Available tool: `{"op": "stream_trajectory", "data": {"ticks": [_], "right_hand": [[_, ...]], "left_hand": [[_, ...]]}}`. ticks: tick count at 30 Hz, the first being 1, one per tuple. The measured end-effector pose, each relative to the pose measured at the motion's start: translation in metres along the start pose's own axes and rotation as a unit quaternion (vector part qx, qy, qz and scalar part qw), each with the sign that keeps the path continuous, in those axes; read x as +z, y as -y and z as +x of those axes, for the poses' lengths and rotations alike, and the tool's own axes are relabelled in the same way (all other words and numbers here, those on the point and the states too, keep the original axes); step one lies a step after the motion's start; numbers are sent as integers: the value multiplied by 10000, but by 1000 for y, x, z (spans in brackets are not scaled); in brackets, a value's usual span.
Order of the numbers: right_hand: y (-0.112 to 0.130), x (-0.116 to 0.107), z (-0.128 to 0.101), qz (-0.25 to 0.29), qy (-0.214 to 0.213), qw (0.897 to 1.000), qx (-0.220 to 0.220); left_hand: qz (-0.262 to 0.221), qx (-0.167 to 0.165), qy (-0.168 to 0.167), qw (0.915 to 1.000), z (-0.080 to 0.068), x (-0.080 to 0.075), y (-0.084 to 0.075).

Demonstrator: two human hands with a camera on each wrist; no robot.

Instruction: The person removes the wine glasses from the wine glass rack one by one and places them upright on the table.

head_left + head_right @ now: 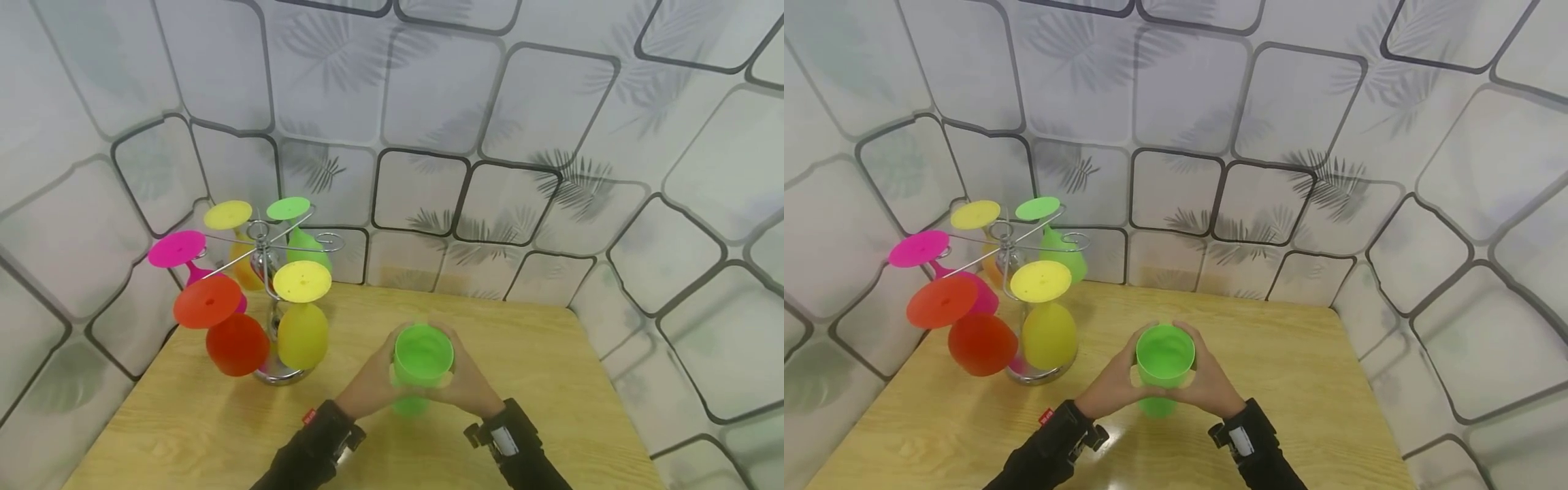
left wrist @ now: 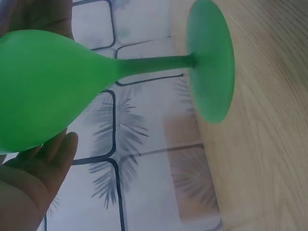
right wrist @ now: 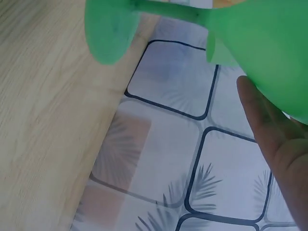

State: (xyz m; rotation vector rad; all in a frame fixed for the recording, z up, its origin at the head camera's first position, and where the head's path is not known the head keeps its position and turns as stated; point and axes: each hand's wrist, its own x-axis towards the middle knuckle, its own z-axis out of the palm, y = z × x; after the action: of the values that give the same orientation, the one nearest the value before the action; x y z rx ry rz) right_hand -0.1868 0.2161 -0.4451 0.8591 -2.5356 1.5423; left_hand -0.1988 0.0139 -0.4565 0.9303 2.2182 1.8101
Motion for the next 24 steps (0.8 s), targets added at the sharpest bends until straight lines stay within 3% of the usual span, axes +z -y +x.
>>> {"op": "stream_trajectory", "data": {"ticks": [4, 8, 11, 17, 24], "right_hand": [[-13, -8, -1, -83, -452, 9989, 61], [-24, -33, 8, 181, -1302, 9897, 572], [-46, -56, 14, 90, -1899, 9760, 1064], [-115, -96, 11, -621, -2788, 9443, 1634], [-148, -126, -5, -1236, -3351, 9077, 2203]], "left_hand": [[387, -309, 48, 9988, -5, 3, 5], [842, -521, -47, 9951, -16, 5, 11], [1039, -504, -72, 9933, -23, 8, 18], [1109, -626, 33, 9918, -33, 12, 28], [1126, -579, -18, 9920, -38, 17, 36]]}}
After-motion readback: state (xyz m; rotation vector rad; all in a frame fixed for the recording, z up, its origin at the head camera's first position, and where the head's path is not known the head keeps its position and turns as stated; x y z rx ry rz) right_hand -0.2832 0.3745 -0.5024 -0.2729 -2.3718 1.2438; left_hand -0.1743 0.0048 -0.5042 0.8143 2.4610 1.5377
